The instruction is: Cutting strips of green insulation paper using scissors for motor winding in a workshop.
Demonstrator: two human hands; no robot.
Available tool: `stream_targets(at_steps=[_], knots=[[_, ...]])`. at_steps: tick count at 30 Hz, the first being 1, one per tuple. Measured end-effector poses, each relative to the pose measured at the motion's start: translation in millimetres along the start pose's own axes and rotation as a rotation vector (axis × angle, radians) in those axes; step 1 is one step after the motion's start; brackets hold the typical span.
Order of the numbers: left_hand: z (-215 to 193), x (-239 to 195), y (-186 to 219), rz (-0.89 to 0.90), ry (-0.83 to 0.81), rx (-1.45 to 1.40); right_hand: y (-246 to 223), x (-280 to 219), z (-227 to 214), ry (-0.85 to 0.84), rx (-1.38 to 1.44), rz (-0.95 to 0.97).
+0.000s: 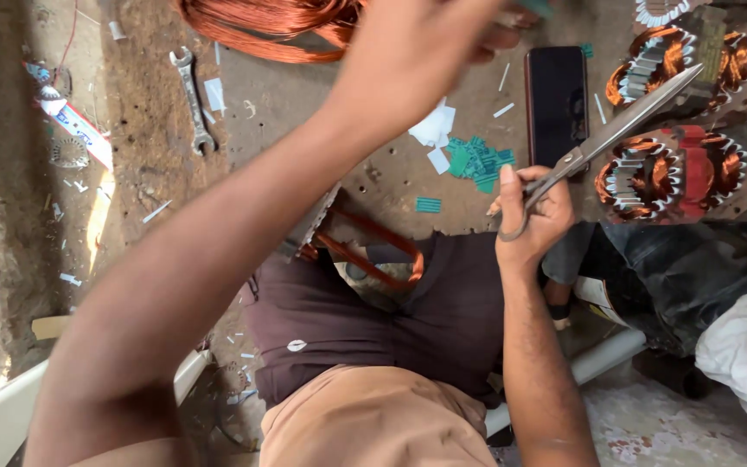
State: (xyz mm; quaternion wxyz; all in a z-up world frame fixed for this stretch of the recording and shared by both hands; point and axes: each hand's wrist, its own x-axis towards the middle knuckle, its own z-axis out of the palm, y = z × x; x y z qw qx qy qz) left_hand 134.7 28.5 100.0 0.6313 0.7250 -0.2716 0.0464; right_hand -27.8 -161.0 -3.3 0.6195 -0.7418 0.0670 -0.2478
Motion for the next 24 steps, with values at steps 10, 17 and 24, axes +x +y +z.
stream_targets(at_steps=[10,17,24], knots=[[-72,-159,116,-0.248,0.088,-0.24,-8,-12,-1,-0.034,0.016,-0.024],[-67,-179,99,-0.13,0.094,-0.104,-78,-96,3,-0.44,-0.07,-0.042],[-61,-185,92,-0.104,0.145,-0.104,-83,-139,21,-0.702,-0.016,0.161]])
